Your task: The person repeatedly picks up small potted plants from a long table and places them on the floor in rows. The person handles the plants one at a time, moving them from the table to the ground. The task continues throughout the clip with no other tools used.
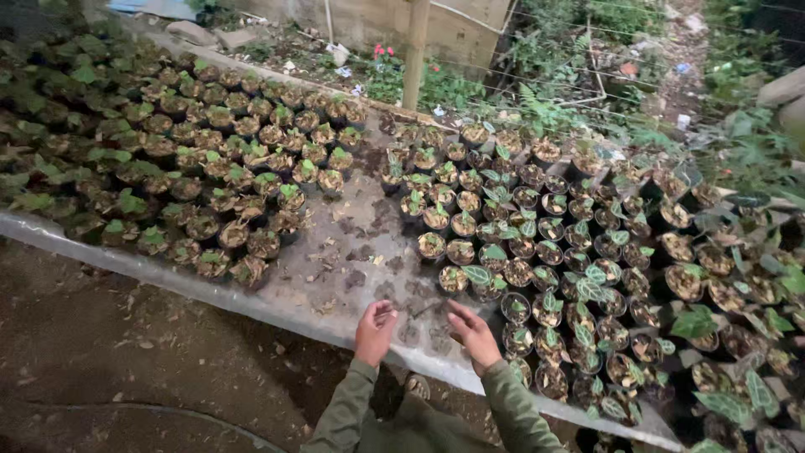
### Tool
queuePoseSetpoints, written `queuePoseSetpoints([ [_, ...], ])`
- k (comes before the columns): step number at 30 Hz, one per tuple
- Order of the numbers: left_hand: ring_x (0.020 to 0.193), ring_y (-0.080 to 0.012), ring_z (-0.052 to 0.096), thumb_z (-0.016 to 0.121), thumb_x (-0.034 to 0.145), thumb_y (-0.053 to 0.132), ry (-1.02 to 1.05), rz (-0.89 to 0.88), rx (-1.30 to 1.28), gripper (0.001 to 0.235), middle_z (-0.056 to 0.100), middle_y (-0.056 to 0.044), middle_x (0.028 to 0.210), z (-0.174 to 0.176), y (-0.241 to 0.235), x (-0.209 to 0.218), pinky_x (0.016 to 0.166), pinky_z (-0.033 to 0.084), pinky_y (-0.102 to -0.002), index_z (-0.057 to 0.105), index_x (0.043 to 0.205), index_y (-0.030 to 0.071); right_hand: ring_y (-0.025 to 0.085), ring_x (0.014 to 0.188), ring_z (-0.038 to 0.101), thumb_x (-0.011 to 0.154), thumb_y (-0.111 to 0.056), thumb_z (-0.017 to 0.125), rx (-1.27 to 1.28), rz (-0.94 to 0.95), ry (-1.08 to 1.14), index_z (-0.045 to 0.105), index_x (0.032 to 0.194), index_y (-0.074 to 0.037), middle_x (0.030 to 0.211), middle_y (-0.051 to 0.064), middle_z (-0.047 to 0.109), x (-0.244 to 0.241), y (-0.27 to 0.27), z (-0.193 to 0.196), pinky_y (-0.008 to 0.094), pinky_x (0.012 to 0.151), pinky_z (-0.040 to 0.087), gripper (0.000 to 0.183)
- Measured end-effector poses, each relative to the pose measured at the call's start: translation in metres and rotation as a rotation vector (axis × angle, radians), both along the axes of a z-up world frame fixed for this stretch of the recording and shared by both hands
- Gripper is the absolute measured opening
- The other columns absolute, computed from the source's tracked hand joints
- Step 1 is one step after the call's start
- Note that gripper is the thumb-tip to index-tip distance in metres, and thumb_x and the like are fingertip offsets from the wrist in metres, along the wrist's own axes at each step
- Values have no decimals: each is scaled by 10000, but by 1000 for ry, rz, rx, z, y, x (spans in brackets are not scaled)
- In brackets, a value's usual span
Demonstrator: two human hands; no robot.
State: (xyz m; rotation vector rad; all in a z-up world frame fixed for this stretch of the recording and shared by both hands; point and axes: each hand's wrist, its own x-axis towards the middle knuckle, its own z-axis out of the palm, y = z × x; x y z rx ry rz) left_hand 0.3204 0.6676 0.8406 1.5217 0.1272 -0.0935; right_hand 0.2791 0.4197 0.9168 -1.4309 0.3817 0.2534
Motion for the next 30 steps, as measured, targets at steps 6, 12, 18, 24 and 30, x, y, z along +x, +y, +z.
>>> queuePoseSetpoints([
  [6, 1066, -169, 689, 734, 916, 214, 0, 35, 54, 398, 711, -80, 1156, -5, -40, 32, 910, 560, -334, 636, 1260, 40, 131, 1124, 578, 959, -237, 664, -47, 33, -6, 633, 1411, -167, 1290, 10, 657, 35, -23, 8, 334, 930, 512, 459],
  [12, 1037, -144, 673, 732, 920, 171, 85, -8, -96, 359, 714, -72, 1138, -49, -83, 47, 923, 545, -316, 644, 1240, 32, 185, 940, 518, 977, -211, 692, 6, 11, 39, 647, 1450, -93, 1221, 73, 643, 46, -57, -24, 348, 809, 463, 490],
  [18, 1000, -146, 694, 745, 913, 157, 99, -96, -31, 345, 734, -74, 1106, -81, -97, 85, 897, 562, -305, 655, 1220, 26, 214, 1240, 624, 965, -238, 637, 83, -57, 154, 567, 1447, -112, 1414, 57, 624, 60, -68, -55, 374, 933, 520, 503],
  [24, 1008, -149, 714, 739, 916, 148, 130, -195, -90, 357, 753, -105, 1114, -96, -95, 152, 877, 570, -298, 628, 1233, 26, 281, 1339, 568, 964, -258, 635, 195, -186, 262, 553, 1455, -111, 1462, 76, 592, 100, -49, -70, 435, 1010, 516, 519],
  [30, 969, -175, 698, 730, 914, 165, 246, -355, -50, 363, 746, -100, 1130, -108, -86, 229, 794, 560, -330, 607, 1232, 42, 224, 1180, 572, 968, -274, 652, 165, -314, 366, 602, 1477, -134, 1351, 53, 629, 158, -23, -106, 406, 958, 517, 530],
])
